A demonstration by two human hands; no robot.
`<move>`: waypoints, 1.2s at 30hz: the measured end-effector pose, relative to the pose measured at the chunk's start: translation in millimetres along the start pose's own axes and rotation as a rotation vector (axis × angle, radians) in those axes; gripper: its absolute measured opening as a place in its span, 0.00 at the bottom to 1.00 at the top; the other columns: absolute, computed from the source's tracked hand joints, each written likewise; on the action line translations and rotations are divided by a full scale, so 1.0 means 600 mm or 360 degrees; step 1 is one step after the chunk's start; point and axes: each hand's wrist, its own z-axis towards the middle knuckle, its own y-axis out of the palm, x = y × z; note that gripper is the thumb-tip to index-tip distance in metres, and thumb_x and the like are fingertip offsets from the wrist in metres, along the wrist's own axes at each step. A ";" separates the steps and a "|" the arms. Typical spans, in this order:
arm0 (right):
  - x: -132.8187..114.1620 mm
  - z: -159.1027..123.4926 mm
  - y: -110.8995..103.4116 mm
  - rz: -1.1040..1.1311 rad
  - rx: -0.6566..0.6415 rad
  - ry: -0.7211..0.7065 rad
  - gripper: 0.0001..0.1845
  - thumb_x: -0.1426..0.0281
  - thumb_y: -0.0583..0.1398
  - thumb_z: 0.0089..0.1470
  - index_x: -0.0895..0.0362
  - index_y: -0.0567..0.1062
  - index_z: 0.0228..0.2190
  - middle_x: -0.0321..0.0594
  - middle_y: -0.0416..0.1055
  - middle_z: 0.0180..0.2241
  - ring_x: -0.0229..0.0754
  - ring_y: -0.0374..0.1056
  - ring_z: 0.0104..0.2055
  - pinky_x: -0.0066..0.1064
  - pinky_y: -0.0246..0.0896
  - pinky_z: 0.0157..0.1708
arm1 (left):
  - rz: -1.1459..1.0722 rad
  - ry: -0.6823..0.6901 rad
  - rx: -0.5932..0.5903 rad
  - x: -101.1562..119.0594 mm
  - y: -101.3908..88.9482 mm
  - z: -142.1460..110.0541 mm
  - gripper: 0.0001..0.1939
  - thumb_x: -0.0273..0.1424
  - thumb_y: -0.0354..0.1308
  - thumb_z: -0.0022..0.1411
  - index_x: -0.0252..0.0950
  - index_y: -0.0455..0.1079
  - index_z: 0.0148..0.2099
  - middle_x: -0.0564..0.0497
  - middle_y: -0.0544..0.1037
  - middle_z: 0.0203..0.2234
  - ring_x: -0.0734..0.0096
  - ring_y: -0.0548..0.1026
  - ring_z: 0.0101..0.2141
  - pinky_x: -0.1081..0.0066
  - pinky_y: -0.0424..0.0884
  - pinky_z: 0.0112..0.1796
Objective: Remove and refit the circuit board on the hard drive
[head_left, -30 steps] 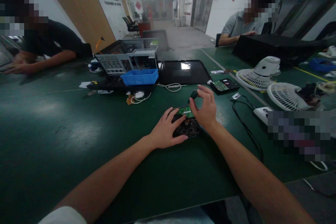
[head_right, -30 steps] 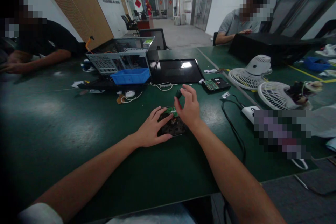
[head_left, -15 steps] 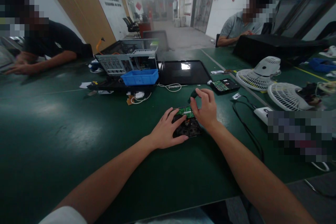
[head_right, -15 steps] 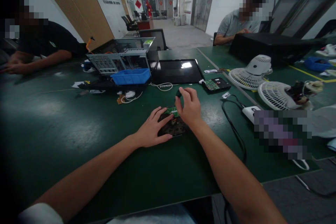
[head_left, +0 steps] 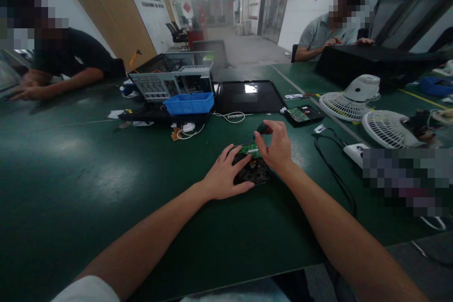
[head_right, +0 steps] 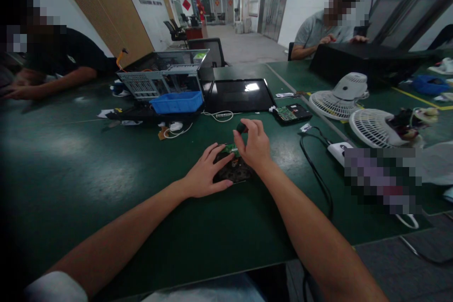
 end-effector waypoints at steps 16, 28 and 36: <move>0.004 -0.006 0.006 0.0029 -0.0077 0.0050 0.26 0.65 0.61 0.65 0.51 0.62 0.61 0.44 0.71 0.43 0.48 0.72 0.42 0.47 0.75 0.46 | 0.0016 -0.0005 -0.0021 0.001 -0.002 0.000 0.46 0.61 0.54 0.65 0.47 0.51 0.76 0.41 0.44 0.75 0.35 0.40 0.73 0.35 0.52 0.67; 0.009 -0.010 0.017 0.0185 0.0040 0.0076 0.29 0.67 0.63 0.64 0.50 0.60 0.62 0.51 0.65 0.59 0.48 0.73 0.51 0.45 0.79 0.46 | -0.0020 -0.0002 0.0005 0.003 -0.003 -0.001 0.45 0.60 0.56 0.64 0.48 0.52 0.76 0.42 0.44 0.75 0.34 0.40 0.73 0.34 0.52 0.67; 0.010 -0.016 0.019 0.0137 -0.0013 0.0009 0.30 0.69 0.61 0.64 0.51 0.59 0.64 0.51 0.68 0.56 0.46 0.74 0.44 0.45 0.78 0.43 | -0.0002 0.0001 0.0004 0.003 -0.003 0.000 0.46 0.61 0.55 0.64 0.47 0.53 0.76 0.41 0.45 0.74 0.34 0.40 0.73 0.35 0.52 0.67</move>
